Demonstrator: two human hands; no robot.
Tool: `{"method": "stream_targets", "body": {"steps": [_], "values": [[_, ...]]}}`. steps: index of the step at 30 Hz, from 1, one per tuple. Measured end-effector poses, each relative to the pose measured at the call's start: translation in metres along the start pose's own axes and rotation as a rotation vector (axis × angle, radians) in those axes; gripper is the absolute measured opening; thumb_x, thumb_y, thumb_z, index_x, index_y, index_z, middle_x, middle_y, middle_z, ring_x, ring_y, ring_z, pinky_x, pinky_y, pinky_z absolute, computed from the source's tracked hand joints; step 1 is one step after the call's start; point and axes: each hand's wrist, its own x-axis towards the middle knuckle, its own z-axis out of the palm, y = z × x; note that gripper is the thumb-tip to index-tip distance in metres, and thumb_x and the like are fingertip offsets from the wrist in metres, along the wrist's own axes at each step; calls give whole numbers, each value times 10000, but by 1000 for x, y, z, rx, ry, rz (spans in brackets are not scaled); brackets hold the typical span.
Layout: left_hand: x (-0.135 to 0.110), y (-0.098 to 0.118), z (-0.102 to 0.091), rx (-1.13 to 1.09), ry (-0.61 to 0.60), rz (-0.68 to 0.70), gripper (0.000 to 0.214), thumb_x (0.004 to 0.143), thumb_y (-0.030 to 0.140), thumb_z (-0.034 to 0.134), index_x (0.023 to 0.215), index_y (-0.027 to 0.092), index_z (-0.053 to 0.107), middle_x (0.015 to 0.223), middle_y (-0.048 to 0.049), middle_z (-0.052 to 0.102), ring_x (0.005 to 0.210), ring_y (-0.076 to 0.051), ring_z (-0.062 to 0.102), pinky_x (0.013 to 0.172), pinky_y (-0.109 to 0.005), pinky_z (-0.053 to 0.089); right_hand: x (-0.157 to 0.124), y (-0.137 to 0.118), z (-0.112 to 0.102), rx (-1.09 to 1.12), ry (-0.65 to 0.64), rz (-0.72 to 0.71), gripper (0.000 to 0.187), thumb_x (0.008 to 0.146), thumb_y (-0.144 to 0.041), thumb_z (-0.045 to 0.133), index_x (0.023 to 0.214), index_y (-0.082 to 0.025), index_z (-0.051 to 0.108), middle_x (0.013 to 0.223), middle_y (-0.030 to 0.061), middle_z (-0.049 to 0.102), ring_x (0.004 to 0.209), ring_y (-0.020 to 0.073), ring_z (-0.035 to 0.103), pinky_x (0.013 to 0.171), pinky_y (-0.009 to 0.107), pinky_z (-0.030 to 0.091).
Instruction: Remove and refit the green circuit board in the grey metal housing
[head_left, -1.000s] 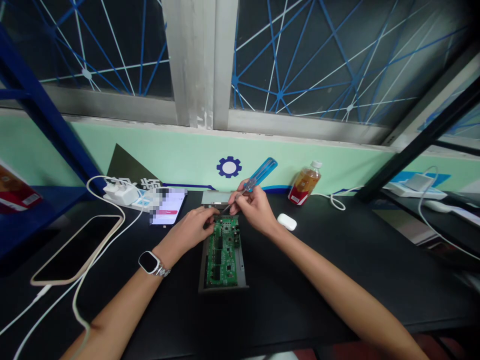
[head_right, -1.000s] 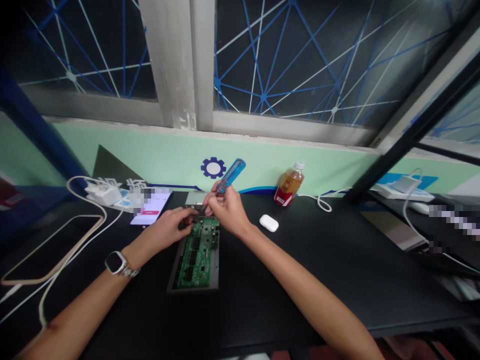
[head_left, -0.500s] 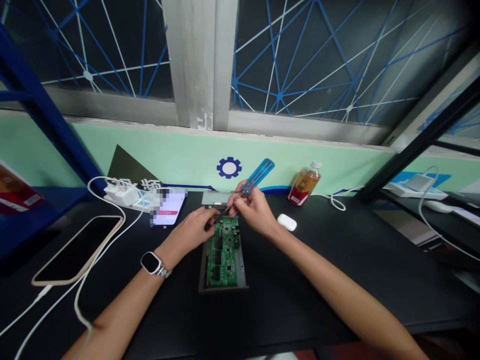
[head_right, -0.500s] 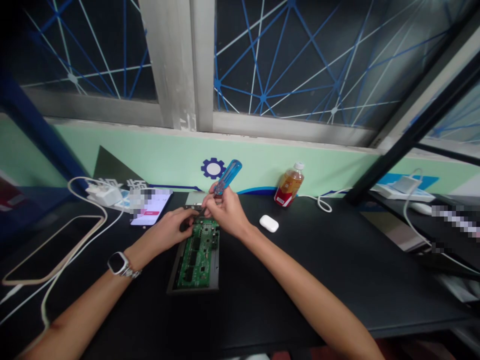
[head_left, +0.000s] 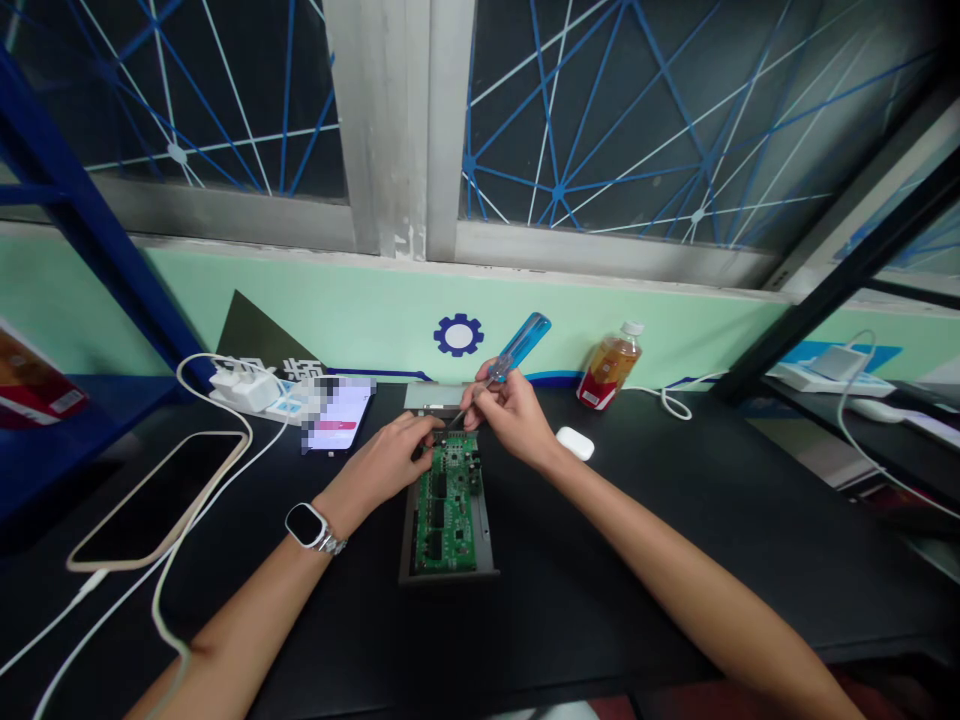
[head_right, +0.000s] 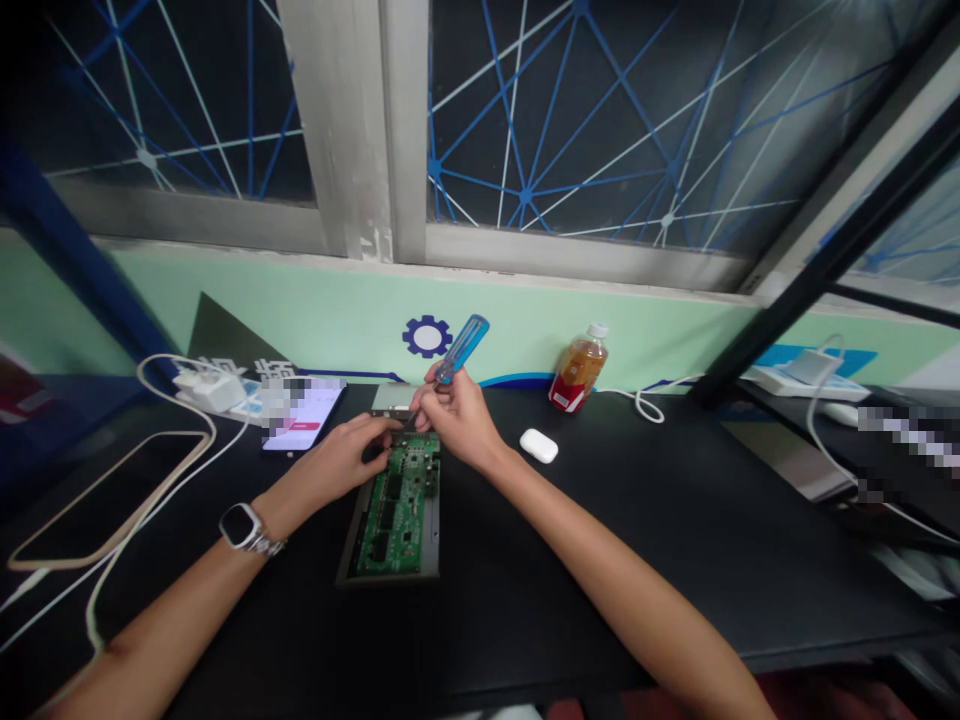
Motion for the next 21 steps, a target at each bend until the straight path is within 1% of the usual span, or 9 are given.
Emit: {"method": "stream_targets", "body": {"steps": [5,9,12,15,18,21], "values": [[-2,-1,-4,-62,12,-14,392,875,113,530,1243,236,581,972,-45,613,873,-194,642,793,-311,503,2,-2,2,-25,-21,-31,243,952,-376,554,1092,-230,420,821,-13,648,594,101,633,611,277,571],[-2,-5,-3,-109,41,-48,319,891,137,557,1188,242,609,955,-36,622,851,-188,650,796,-311,504,10,-10,9,-106,-86,-34,275,959,-420,541,1137,-227,460,830,8,668,603,110,632,598,281,566],[0,-5,-1,-127,81,-53,205,893,175,596,1089,219,635,941,-40,632,858,-196,643,797,-320,498,21,-21,18,-219,-123,-71,236,971,-440,514,1066,-227,478,810,10,675,577,108,618,558,272,538],[2,-4,-1,-155,154,-26,126,935,236,570,1030,198,645,995,-64,645,932,-213,628,846,-343,489,32,-27,27,-305,-153,-114,220,981,-447,490,933,-242,424,743,-9,662,521,109,590,507,276,499],[4,-6,-1,-181,191,-26,188,979,282,510,1009,193,673,1029,-76,645,989,-221,613,892,-363,478,37,-24,33,-373,-162,-147,238,981,-439,496,888,-253,380,722,-18,657,524,120,583,519,288,484],[4,-13,3,-157,177,-40,215,980,299,512,999,195,699,1007,-77,644,1005,-233,601,903,-375,472,38,-14,35,-403,-157,-145,223,976,-406,512,886,-256,375,726,-14,659,554,133,592,551,302,485]]}}
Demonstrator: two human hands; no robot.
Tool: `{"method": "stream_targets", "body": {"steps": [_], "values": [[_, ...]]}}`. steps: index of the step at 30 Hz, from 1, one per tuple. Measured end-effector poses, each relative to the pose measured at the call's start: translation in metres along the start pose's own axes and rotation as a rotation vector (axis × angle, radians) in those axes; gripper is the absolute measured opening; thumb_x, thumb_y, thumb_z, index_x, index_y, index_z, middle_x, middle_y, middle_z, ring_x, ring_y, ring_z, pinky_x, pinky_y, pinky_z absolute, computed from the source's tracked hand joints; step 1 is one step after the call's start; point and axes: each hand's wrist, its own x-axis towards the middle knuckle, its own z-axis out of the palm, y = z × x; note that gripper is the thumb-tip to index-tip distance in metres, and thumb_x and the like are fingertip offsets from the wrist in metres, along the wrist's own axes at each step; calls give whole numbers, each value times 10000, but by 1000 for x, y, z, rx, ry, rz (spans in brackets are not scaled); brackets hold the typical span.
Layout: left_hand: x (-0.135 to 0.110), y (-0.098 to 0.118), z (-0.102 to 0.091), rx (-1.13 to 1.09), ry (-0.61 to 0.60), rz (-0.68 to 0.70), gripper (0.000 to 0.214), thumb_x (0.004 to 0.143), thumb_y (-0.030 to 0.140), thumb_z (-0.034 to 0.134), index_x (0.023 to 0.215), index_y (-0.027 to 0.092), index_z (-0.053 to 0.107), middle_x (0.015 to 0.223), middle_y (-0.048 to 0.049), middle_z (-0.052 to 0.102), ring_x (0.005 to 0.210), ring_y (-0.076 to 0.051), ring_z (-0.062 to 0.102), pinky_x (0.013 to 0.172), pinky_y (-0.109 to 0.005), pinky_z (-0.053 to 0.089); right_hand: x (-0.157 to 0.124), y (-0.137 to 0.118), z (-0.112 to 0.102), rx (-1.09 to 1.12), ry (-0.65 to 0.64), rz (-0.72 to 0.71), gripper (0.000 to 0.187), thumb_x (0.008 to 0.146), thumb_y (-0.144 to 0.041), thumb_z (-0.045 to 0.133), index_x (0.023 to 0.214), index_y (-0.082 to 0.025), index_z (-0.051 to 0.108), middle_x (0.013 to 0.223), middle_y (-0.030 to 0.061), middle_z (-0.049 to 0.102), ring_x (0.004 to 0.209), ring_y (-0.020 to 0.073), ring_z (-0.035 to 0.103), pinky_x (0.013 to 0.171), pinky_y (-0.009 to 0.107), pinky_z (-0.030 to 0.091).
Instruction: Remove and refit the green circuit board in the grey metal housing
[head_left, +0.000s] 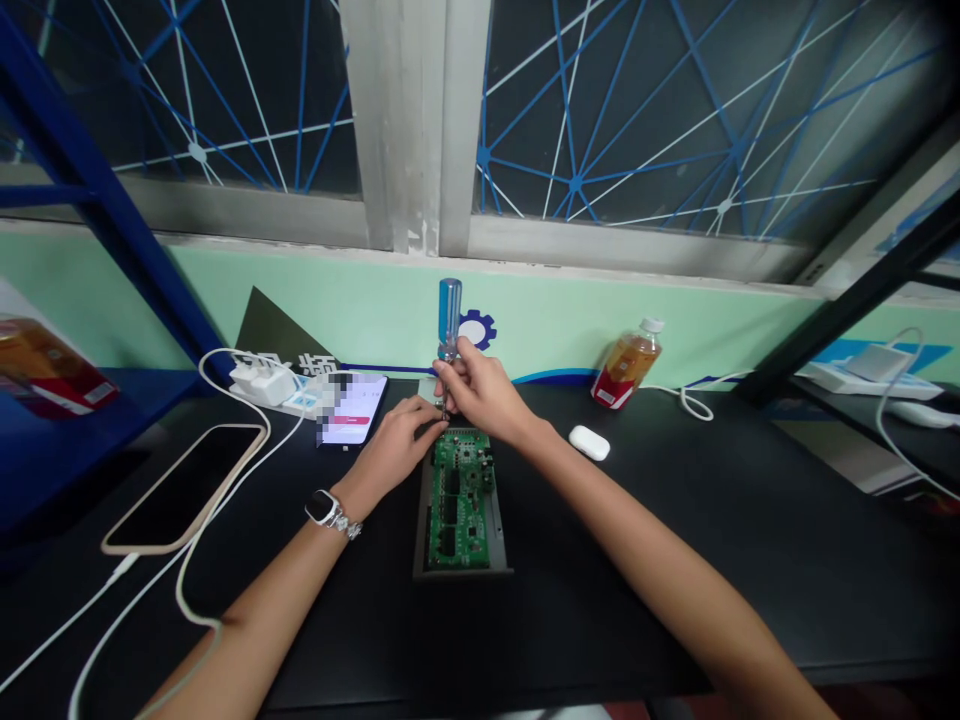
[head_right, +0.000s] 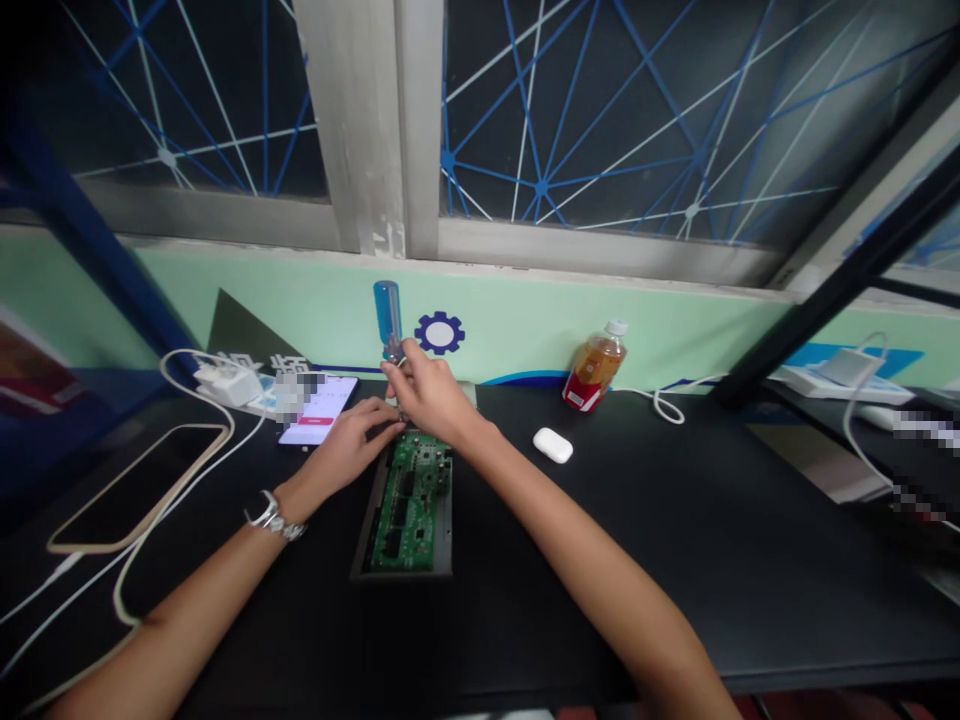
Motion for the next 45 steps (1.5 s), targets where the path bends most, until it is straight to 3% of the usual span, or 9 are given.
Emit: {"method": "stream_targets", "body": {"steps": [6,14,22,27,34,37,39,42,45], "values": [[-1,-12,6,46,-12,6,213,975,298,518,986,194,704,998,-76,646,980,-238,599,895,-385,471,-4,11,4,22,-5,12,250,983,-413,488,864,-257,334,731,-24,667,518,120,593,512,285,468],[0,-12,7,46,-10,4,199,970,291,530,981,202,708,988,-72,651,965,-240,607,875,-383,474,-5,10,3,-7,-16,50,259,980,-459,462,888,-249,342,774,-14,683,539,107,607,531,269,481],[-1,-14,8,48,-4,-15,194,961,285,534,954,190,703,973,-77,668,964,-248,616,871,-392,479,-4,15,4,31,11,78,286,930,-458,559,845,-241,393,782,4,711,565,113,635,569,272,506],[4,-7,14,-146,121,-95,215,873,344,677,1034,201,667,1001,-58,705,955,-233,657,862,-362,512,-3,24,3,113,68,119,310,865,-468,655,793,-208,502,722,33,699,582,149,668,582,291,535],[9,-5,24,-416,262,-231,213,813,370,737,871,173,681,851,-47,737,791,-206,702,771,-326,553,0,26,4,28,143,142,352,817,-482,710,732,-207,507,643,7,656,575,153,660,587,286,507],[8,-4,21,-441,230,-239,212,821,366,726,877,162,711,851,-62,753,807,-222,713,775,-335,555,0,23,-1,-26,90,144,323,803,-472,731,779,-194,568,653,10,664,603,157,661,600,284,502],[7,-2,18,-457,192,-239,215,836,362,710,897,157,724,881,-72,764,836,-232,719,794,-341,555,0,21,-7,-33,-10,154,301,809,-448,729,905,-179,636,719,25,697,621,154,663,593,277,502],[7,0,13,-480,138,-225,224,885,355,652,958,160,732,967,-79,771,915,-240,721,851,-346,548,0,19,-16,108,-202,189,368,864,-397,667,1153,-171,635,1009,80,732,676,145,685,551,255,513],[7,1,10,-467,96,-192,232,925,340,596,993,166,733,1014,-73,770,962,-240,715,897,-351,536,0,19,-21,245,-311,233,392,909,-370,605,1243,-165,605,1204,118,688,721,137,700,525,235,519]]}}
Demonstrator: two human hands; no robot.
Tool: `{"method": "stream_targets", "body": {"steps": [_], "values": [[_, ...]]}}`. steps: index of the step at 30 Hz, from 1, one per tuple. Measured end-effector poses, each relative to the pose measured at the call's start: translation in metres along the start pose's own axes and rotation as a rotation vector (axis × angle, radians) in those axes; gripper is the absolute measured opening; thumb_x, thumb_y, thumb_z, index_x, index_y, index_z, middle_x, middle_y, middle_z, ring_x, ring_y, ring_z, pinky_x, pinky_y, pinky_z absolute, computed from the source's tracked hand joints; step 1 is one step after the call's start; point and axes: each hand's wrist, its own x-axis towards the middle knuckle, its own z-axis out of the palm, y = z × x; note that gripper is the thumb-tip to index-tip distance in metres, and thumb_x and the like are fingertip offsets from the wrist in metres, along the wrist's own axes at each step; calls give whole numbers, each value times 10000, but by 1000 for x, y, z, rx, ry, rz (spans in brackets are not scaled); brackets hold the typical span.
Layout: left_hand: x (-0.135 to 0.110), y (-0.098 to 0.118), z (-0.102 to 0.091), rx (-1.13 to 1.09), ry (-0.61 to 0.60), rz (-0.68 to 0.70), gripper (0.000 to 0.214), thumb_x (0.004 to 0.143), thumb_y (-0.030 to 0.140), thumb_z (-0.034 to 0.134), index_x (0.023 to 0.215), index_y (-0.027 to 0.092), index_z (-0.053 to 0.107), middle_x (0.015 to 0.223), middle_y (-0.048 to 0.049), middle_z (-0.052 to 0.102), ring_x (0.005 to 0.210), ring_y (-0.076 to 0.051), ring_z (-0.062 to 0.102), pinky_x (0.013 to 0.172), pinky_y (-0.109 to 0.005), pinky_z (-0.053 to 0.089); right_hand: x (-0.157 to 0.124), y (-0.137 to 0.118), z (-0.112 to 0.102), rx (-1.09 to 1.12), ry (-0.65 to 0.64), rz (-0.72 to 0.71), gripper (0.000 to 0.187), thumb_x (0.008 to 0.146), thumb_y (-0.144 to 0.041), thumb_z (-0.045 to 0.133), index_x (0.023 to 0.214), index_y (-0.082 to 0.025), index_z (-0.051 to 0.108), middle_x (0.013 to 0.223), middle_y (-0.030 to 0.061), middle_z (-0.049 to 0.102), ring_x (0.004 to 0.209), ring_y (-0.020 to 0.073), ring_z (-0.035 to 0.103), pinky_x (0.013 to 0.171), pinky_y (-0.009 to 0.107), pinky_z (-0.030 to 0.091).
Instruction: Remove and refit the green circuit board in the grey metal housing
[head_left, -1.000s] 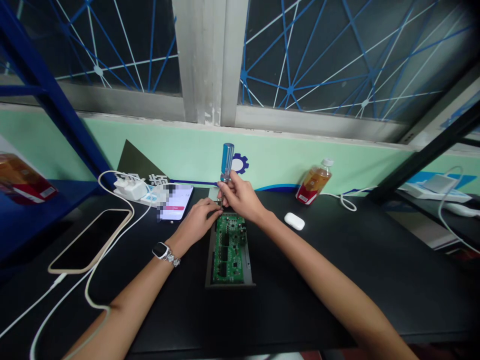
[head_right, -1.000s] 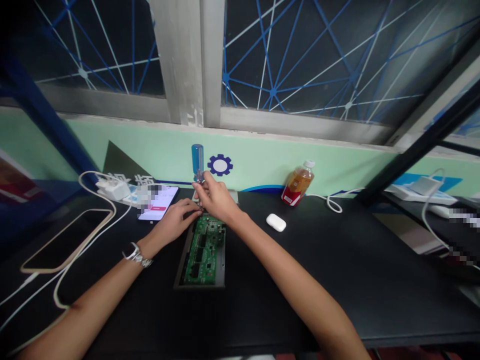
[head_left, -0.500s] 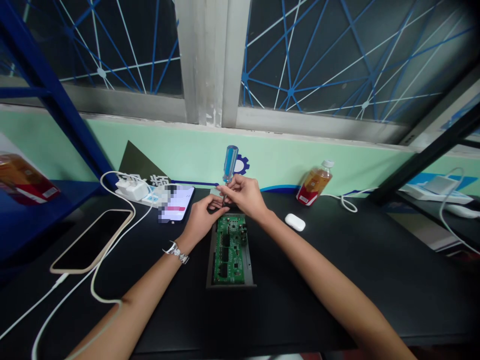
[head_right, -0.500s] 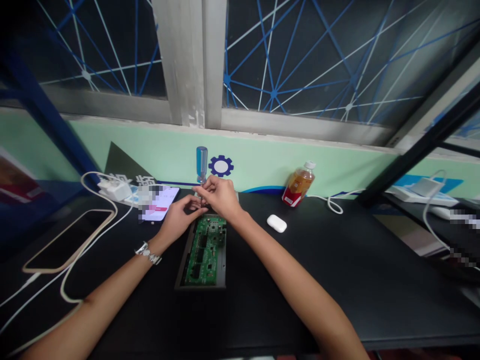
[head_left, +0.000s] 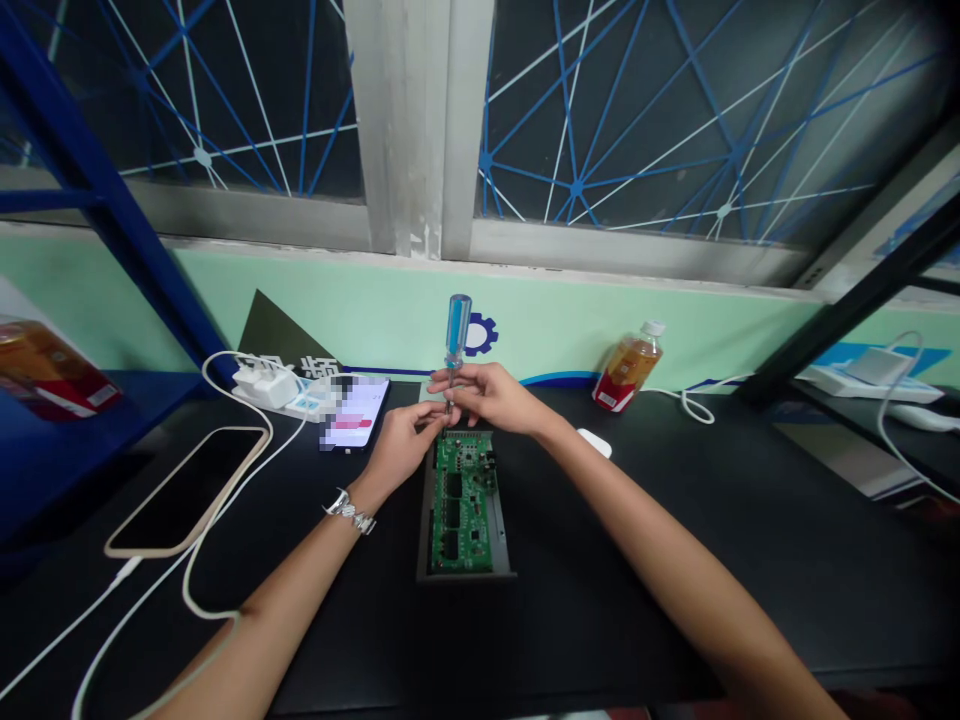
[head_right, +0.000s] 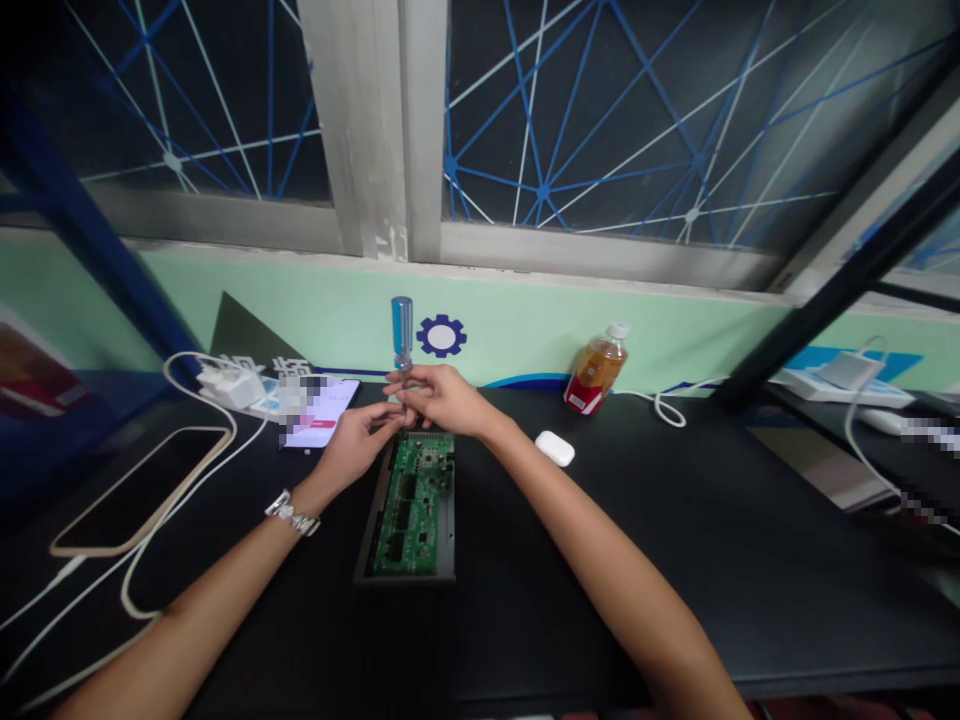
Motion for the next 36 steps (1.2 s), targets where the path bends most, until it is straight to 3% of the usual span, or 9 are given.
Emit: {"method": "stream_targets", "body": {"steps": [5,9,16,22,26,31,36], "values": [[0,0,-1,38,-46,42,248,957,328,541,1009,170,725,1041,-68,763,989,-238,702,900,-349,531,2,5,0,-13,14,7,320,913,-359,607,1129,-129,659,924,91,748,700,149,708,559,238,525],[-1,-1,3,21,4,51,244,925,349,602,1079,180,686,1069,-73,747,1017,-221,692,932,-341,517,4,9,2,-65,113,-61,230,871,-347,656,945,-129,675,689,31,700,629,157,695,625,276,549],[3,-6,12,100,210,16,271,778,410,759,845,179,634,836,-35,716,771,-180,675,739,-293,536,7,10,12,-304,312,-80,219,834,-376,686,787,-180,598,674,20,676,599,157,659,585,268,491],[5,-14,11,42,202,-32,270,780,409,749,779,159,648,748,-36,698,668,-169,642,651,-279,509,10,10,21,-511,426,-102,298,828,-454,690,732,-201,565,656,8,644,629,156,605,588,269,441],[3,-14,5,-11,76,-47,235,839,385,690,856,152,707,829,-69,747,776,-214,692,735,-312,526,7,3,17,-436,360,-87,326,820,-498,700,830,-186,608,748,37,698,648,165,647,588,275,469],[3,-6,0,22,-29,2,261,923,368,568,942,164,730,932,-64,761,865,-230,697,781,-311,515,0,-8,7,-103,62,-2,384,886,-402,620,1192,-169,613,1081,98,713,671,144,693,520,247,513],[3,-1,-1,135,-67,43,281,955,355,495,928,174,709,900,-43,744,822,-224,674,752,-302,498,-2,-8,6,1,45,42,315,886,-279,597,1171,-148,621,1067,107,725,665,132,698,520,228,522]]}}
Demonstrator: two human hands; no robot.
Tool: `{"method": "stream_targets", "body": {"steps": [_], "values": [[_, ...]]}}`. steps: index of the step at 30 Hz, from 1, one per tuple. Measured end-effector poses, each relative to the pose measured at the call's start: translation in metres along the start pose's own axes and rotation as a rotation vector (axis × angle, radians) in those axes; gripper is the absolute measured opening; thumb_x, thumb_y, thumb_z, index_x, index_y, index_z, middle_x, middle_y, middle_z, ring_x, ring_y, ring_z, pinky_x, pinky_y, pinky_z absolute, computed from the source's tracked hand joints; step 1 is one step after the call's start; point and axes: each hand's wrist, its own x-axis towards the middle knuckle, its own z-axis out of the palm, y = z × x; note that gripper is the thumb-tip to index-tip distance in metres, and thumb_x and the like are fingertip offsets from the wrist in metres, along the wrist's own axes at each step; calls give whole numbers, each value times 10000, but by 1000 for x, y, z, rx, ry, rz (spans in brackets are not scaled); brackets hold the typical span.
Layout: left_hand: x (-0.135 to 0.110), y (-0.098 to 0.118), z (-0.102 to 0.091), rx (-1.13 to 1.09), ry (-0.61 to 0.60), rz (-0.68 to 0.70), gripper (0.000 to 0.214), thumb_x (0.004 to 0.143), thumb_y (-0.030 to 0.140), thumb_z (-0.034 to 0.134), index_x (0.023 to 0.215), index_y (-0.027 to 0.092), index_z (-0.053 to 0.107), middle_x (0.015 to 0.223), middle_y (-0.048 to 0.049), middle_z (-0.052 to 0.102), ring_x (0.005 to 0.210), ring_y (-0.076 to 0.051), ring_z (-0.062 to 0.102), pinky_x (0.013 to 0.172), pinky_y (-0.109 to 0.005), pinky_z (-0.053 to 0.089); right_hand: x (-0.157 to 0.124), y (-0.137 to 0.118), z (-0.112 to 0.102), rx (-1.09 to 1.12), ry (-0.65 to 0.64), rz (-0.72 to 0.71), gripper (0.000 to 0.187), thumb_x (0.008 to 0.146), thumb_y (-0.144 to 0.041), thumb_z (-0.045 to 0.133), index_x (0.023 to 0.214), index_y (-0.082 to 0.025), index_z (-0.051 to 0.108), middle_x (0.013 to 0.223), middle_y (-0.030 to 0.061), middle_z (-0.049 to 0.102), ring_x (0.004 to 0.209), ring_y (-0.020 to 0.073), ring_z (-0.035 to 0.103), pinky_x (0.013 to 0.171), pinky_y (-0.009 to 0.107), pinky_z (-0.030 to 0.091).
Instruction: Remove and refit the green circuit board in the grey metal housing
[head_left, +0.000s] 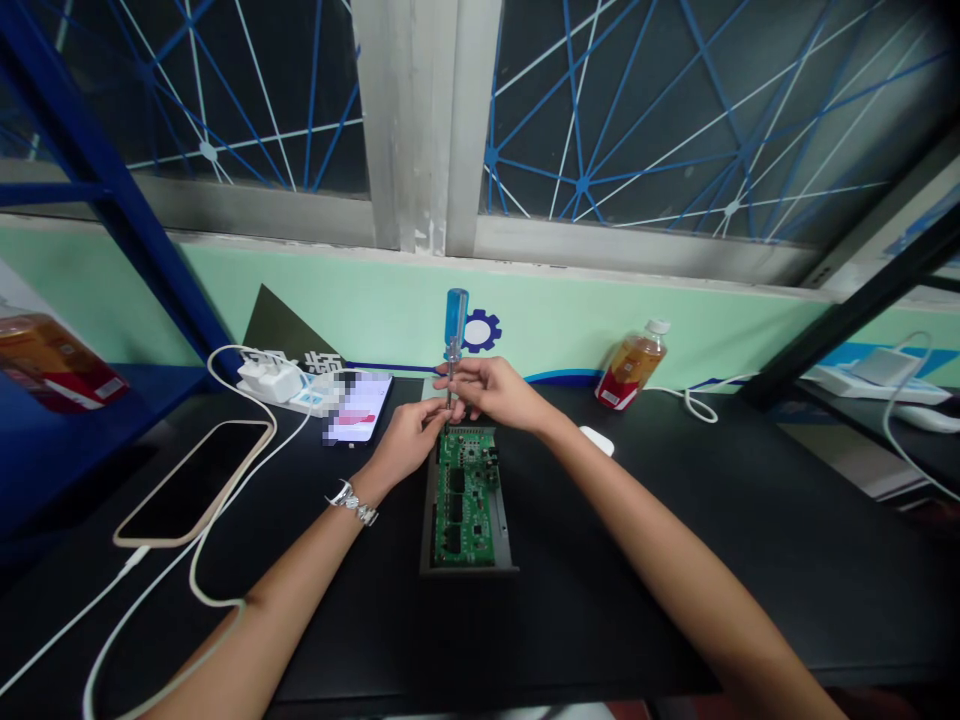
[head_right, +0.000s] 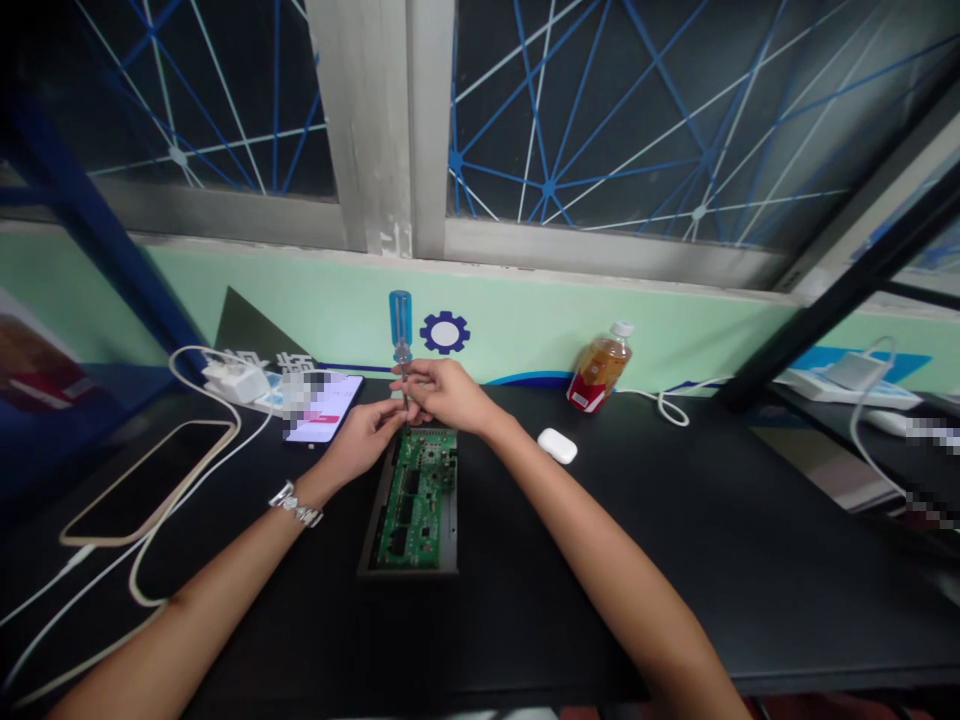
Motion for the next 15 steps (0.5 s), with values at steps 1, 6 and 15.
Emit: {"method": "stream_targets", "body": {"steps": [1,6,15], "values": [[0,1,1,11,-4,1,284,959,353,485,918,174,701,886,-43,740,811,-221,671,749,-303,498,0,1,1,-3,12,3,292,890,-277,588,1146,-142,628,1057,110,728,645,129,694,522,233,525],[-3,6,6,-7,32,7,261,950,365,519,1064,185,669,952,-63,740,881,-226,688,811,-320,525,1,4,2,-137,81,-64,187,898,-283,575,996,-145,654,762,40,721,569,137,675,573,267,539],[-2,1,15,117,257,-56,289,821,442,713,942,190,640,882,-55,721,795,-207,665,759,-317,523,4,10,12,-324,319,-146,198,843,-354,672,770,-195,580,671,14,677,584,156,656,567,265,488]]}}
